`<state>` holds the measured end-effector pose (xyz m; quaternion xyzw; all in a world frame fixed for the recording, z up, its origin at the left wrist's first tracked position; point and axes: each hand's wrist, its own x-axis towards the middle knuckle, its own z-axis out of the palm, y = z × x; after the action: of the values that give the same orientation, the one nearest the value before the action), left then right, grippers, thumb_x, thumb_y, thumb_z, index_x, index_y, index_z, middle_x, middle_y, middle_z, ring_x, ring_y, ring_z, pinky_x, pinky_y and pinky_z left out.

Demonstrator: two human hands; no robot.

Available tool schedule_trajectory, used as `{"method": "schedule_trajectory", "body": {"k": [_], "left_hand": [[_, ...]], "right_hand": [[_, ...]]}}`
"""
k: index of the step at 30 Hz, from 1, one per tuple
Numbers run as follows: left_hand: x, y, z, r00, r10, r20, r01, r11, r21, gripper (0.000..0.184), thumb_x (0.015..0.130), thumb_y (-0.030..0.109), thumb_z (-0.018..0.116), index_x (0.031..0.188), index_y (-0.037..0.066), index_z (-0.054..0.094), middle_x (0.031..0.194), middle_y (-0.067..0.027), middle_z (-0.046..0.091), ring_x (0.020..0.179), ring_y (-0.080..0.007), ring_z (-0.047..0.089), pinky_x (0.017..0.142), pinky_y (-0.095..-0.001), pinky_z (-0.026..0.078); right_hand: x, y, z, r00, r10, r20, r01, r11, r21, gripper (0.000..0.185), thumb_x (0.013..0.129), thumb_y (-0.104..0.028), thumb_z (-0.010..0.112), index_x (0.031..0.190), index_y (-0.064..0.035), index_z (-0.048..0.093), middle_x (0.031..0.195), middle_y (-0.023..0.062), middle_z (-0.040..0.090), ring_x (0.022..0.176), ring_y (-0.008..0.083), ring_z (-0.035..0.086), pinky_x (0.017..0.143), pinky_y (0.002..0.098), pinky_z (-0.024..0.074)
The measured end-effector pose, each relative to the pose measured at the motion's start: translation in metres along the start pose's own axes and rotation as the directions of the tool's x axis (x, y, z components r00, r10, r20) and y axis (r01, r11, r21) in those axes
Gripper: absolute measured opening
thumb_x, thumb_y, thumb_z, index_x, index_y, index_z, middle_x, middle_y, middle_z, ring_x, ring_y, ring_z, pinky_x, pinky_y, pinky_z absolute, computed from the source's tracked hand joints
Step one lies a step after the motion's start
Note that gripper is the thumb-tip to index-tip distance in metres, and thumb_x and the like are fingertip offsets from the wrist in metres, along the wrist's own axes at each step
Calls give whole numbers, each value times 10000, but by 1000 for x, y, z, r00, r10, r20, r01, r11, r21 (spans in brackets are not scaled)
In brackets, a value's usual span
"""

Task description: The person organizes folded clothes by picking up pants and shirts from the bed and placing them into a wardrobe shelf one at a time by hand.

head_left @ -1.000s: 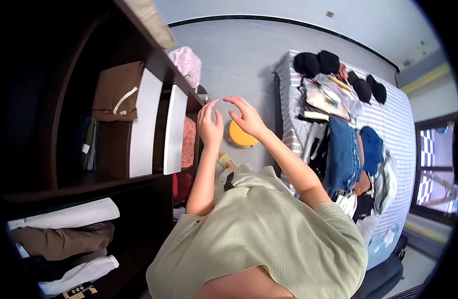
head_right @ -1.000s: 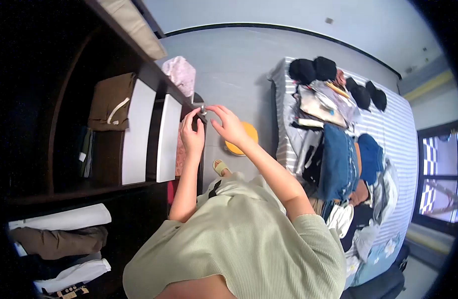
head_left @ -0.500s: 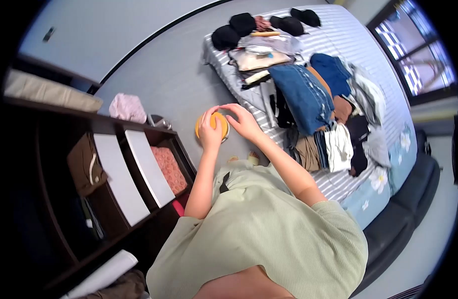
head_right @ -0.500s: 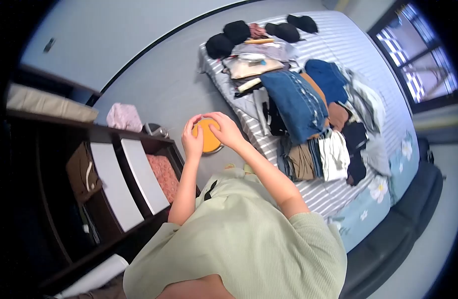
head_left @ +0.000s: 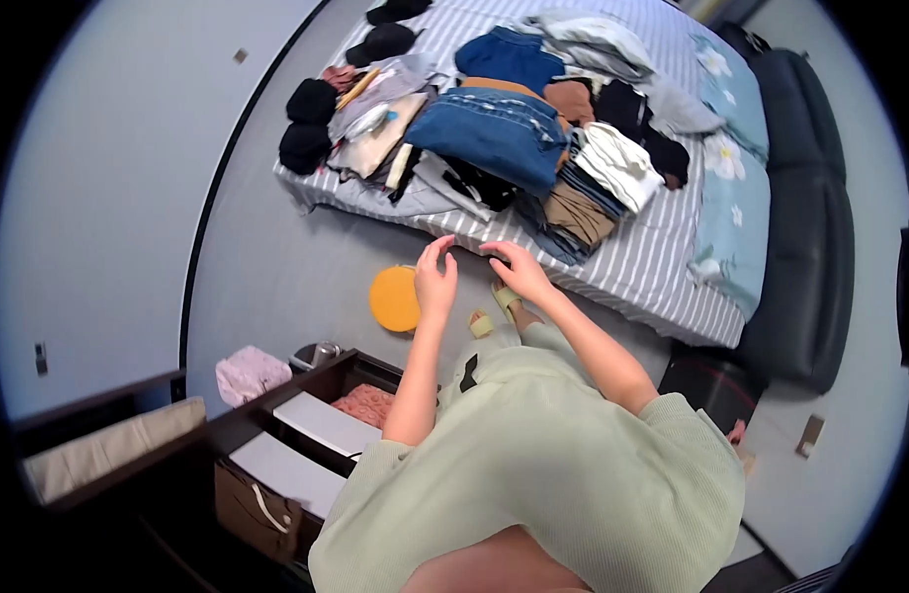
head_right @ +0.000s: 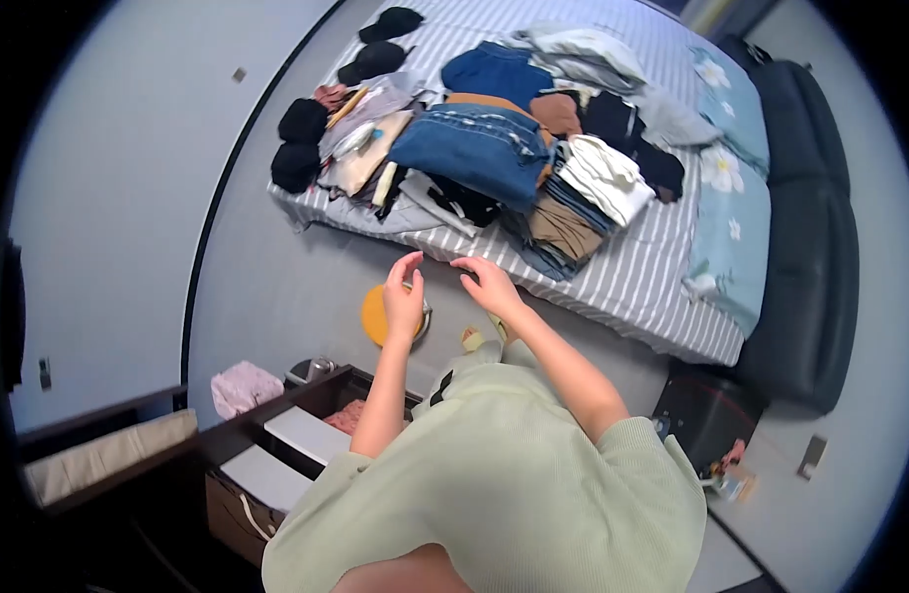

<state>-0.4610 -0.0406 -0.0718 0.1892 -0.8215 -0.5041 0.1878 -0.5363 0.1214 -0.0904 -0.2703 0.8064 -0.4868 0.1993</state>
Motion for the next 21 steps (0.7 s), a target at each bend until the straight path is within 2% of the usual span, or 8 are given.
{"method": "schedule_trajectory", "body": {"k": [6, 9, 12, 15, 18, 21], "left_hand": [[-10, 4, 32, 968, 22, 248, -9, 998, -57, 262, 813, 27, 509, 1063, 50, 586, 1008, -96, 628, 938, -227, 600, 813, -311, 463], [-12, 6, 47, 937, 26, 348, 10, 995, -103, 272, 826, -3, 496, 1080, 32, 588, 1030, -101, 631, 948, -185, 604, 809, -279, 465], [-11, 6, 63, 924, 56, 379, -5, 991, -135, 259, 811, 32, 515, 1057, 57, 591, 987, -91, 630, 884, -218, 609, 804, -306, 466], [-8, 4, 81, 907, 54, 419, 9, 989, -147, 256, 812, 30, 515, 1054, 56, 595, 989, -91, 632, 868, -200, 614, 789, -295, 471], [-4, 2, 102, 878, 37, 477, 52, 984, -172, 275, 834, 1, 488, 1090, 29, 585, 1034, -93, 634, 921, -165, 613, 794, -270, 472], [3, 7, 125, 849, -24, 528, 89, 991, -97, 280, 840, 4, 482, 1100, 32, 581, 1023, -86, 639, 890, -147, 614, 781, -260, 471]], "right_hand": [[-46, 27, -7, 967, 187, -172, -166, 978, 128, 266, 801, -87, 547, 1061, -64, 604, 1051, 107, 621, 1000, 267, 576, 864, 345, 447], [-55, 43, -14, 943, 217, -254, -176, 969, 174, 260, 808, -65, 551, 1061, -48, 607, 1013, 114, 643, 959, 248, 608, 832, 329, 465], [-58, 54, -26, 919, 270, -286, -219, 956, 196, 251, 826, -62, 541, 1068, -45, 604, 1005, 108, 648, 946, 215, 619, 809, 305, 473], [-57, 66, -39, 888, 358, -287, -305, 928, 215, 266, 840, -52, 523, 1097, -54, 593, 1046, 83, 636, 987, 170, 598, 832, 285, 461], [-57, 80, -55, 880, 320, -350, -245, 939, 242, 269, 841, -57, 525, 1101, -60, 594, 1047, 74, 635, 989, 166, 595, 840, 286, 456], [-58, 113, -68, 863, 369, -346, -250, 906, 343, 265, 854, -44, 512, 1108, -37, 587, 1035, 73, 635, 981, 154, 590, 850, 275, 454]]}}
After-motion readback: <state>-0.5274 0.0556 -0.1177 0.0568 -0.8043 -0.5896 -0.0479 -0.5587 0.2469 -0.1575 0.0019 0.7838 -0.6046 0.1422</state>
